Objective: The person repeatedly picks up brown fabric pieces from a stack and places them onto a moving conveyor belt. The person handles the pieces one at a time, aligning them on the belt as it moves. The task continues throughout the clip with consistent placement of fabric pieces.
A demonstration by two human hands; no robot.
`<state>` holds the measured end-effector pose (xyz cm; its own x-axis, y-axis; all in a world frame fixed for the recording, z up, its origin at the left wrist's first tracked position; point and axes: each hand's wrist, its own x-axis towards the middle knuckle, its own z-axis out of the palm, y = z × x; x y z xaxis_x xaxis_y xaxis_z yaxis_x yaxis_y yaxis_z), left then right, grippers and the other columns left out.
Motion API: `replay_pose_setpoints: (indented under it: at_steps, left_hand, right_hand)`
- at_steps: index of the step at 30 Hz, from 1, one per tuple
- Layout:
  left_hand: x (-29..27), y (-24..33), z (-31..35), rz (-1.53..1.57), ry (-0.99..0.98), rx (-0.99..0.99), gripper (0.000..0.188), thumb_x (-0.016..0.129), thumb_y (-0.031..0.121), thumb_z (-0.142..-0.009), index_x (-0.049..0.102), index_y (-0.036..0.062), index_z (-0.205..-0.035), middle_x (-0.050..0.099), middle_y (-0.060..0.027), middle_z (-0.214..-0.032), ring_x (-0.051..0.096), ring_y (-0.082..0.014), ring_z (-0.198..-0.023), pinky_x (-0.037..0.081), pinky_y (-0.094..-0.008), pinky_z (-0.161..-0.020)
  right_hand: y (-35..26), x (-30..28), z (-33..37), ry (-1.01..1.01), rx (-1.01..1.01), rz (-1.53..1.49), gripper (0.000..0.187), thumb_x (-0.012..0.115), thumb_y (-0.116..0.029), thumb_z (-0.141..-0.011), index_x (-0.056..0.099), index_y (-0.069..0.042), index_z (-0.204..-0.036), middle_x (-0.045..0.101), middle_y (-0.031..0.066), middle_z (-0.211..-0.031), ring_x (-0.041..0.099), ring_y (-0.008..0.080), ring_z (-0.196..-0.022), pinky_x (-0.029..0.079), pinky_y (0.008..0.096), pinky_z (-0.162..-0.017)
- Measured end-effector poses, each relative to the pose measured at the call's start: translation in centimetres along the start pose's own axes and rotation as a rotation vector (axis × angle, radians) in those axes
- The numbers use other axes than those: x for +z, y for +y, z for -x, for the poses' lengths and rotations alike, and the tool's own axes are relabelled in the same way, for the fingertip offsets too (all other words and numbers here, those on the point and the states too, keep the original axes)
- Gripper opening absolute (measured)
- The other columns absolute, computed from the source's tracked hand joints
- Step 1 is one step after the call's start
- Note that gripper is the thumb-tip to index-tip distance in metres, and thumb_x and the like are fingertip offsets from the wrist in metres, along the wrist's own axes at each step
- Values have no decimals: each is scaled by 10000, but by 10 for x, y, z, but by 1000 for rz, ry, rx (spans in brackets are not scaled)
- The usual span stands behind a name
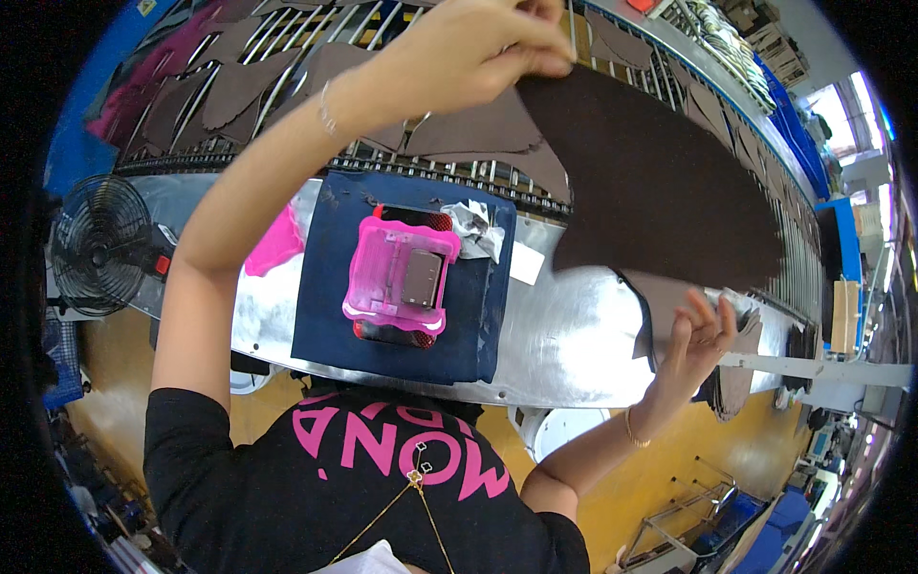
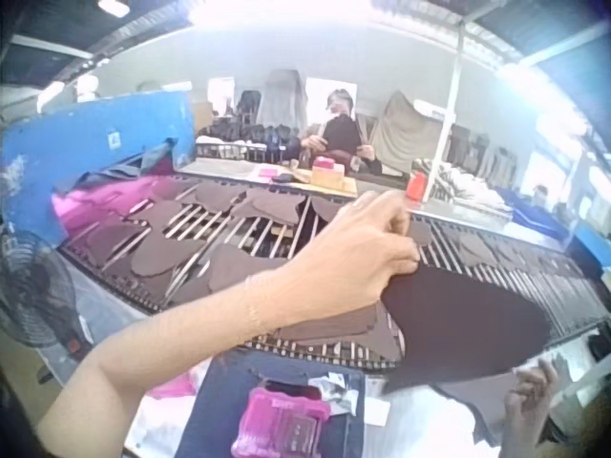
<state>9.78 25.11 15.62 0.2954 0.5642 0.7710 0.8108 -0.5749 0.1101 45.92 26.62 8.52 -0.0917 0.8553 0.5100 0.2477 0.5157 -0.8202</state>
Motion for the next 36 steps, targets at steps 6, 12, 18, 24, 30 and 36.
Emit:
replay_pose_setpoints:
  at_steps: [6, 12, 18, 24, 30, 36]
  left_hand:
    - [-11, -9, -39, -479, -38, 411, 160, 546, 154, -748, 650, 52, -683, 506, -95, -1038, 461, -258, -1030, 381, -389, -878]
    - [-24, -27, -31, -376, 118, 241, 314, 660, 197, -745, 605, 66, -1026, 440, -168, -1194, 418, -332, -1137, 350, -472, -953]
    - [-70, -14, 14, -560, 144, 33, 347, 706, 187, -783, 616, 131, -1114, 507, -94, -1066, 500, -263, -988, 428, -341, -812]
    - [-104, -2, 116, -287, 117, -427, 431, 699, 149, -794, 545, 148, -1196, 416, -121, -1200, 483, -250, -1014, 403, -348, -900]
    - [-99, 11, 190, -220, 96, -769, 456, 687, 139, -809, 524, 109, -1234, 390, -108, -1236, 479, -235, -1098, 408, -341, -899]
    - [-92, 24, 219, -128, 128, -933, 449, 669, 101, -822, 515, 104, -1244, 407, -98, -1209, 508, -229, -1035, 410, -333, -890]
  right_hand:
    - [-16, 98, -43, -270, -75, 469, 440, 737, -275, -769, 612, -40, -1120, 593, 94, -725, 466, 123, -554, 405, 277, -537]
    - [63, 211, -74, -478, 176, -95, 162, 553, -147, -926, 540, 8, -882, 556, 61, -609, 540, 120, -446, 384, 254, -391]
    - [134, 279, -88, -466, 538, -307, 119, 505, -90, -939, 520, 17, -990, 608, 78, -795, 565, 119, -497, 453, 232, -407]
    - [178, 314, -96, -441, 646, -235, 132, 562, -99, -903, 539, 23, -949, 602, 94, -748, 587, 143, -530, 470, 253, -415]
    - [164, 275, -91, -322, 540, -3, 379, 733, -357, -793, 540, -38, -857, 537, 17, -569, 459, 73, -430, 348, 210, -367]
    - [211, 71, -63, 167, 62, 692, 323, 658, -335, -842, 601, -81, -1035, 642, 70, -774, 621, 213, -672, 501, 349, -595]
